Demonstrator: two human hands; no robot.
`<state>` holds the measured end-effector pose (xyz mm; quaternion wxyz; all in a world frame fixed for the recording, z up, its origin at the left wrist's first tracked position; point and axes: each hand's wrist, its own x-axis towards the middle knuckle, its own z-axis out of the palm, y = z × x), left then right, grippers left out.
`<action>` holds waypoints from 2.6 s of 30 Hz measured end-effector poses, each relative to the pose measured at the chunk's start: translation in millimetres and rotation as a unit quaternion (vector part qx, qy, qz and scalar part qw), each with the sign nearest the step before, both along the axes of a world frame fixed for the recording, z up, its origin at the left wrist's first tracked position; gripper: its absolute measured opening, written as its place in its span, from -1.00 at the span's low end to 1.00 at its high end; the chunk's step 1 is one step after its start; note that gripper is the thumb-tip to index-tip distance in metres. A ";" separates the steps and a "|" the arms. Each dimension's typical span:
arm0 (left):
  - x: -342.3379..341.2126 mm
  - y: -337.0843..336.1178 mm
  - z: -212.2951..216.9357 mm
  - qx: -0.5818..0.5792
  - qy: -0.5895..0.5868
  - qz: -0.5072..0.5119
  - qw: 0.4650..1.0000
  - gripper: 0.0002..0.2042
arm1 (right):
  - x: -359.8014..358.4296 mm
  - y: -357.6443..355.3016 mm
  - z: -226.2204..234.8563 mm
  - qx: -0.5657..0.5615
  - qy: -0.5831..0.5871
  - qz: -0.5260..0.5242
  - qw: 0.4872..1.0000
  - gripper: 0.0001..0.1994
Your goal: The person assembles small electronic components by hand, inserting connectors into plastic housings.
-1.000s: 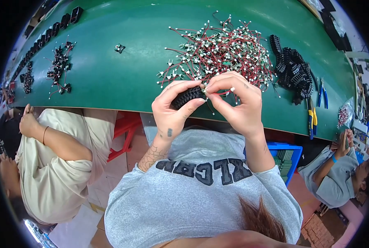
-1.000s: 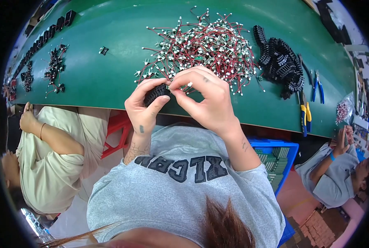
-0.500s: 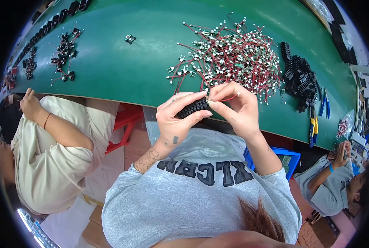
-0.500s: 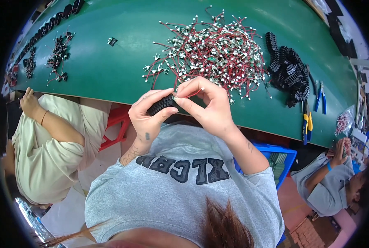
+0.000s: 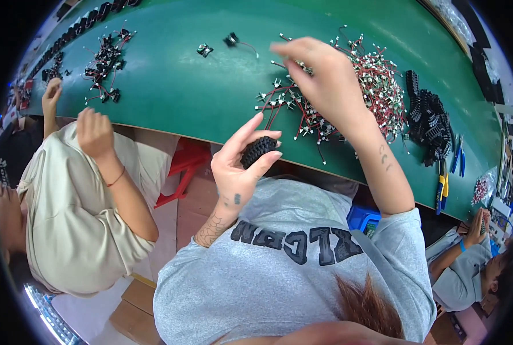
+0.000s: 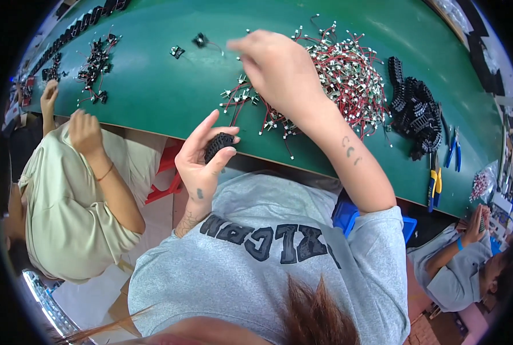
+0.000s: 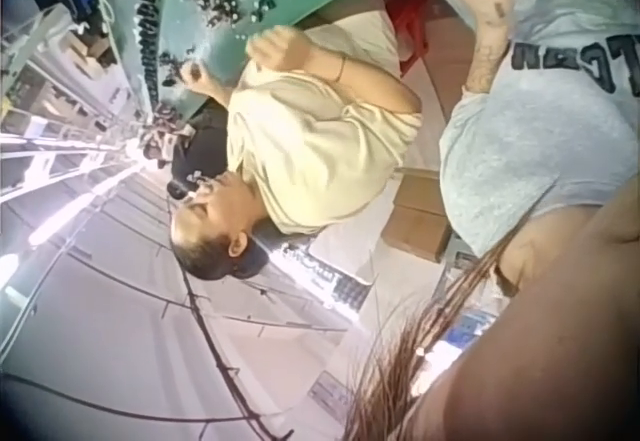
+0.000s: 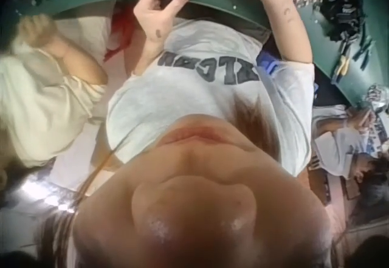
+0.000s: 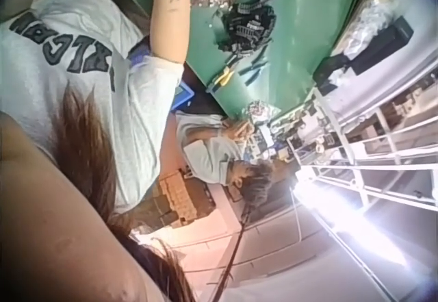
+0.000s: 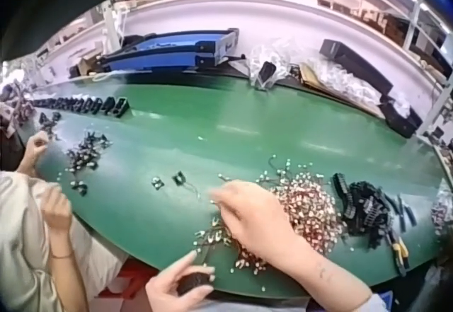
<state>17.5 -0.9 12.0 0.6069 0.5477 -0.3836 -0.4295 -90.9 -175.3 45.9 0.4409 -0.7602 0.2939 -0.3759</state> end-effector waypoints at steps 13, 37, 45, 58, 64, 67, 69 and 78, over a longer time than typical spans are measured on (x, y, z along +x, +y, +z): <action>8.1 -12.4 -1.2 -0.049 0.141 -0.025 0.988 -0.61 | -7.2 -17.0 -3.2 -0.393 0.331 0.103 0.851 -0.87; 3.5 -37.2 -9.1 -0.084 0.163 -0.011 0.983 -0.63 | -31.6 9.9 -0.4 0.029 0.003 -0.011 1.000 -0.86; 4.0 -36.7 -9.6 -0.093 0.177 0.010 0.980 -0.64 | -37.6 5.7 5.8 -0.222 0.137 0.003 0.965 -0.81; 4.6 -37.7 -14.4 -0.134 0.190 0.023 0.972 -0.64 | -30.0 -3.5 0.0 -0.351 0.178 0.090 0.915 -0.82; 4.9 -35.4 -12.8 -0.122 0.188 0.011 0.974 -0.64 | -36.6 12.9 20.9 0.130 0.104 0.023 0.986 -0.85; 3.8 -36.1 -9.1 -0.103 0.192 -0.004 0.976 -0.63 | -37.6 12.6 14.1 0.123 0.008 0.034 0.992 -0.86; 3.6 -35.7 -8.5 -0.096 0.193 -0.006 0.976 -0.63 | -36.5 14.5 12.2 0.122 -0.024 0.040 0.991 -0.87; 1.7 -32.8 -7.9 -0.081 0.141 -0.015 0.987 -0.62 | -42.1 39.6 20.9 0.232 -0.099 0.062 0.966 -0.84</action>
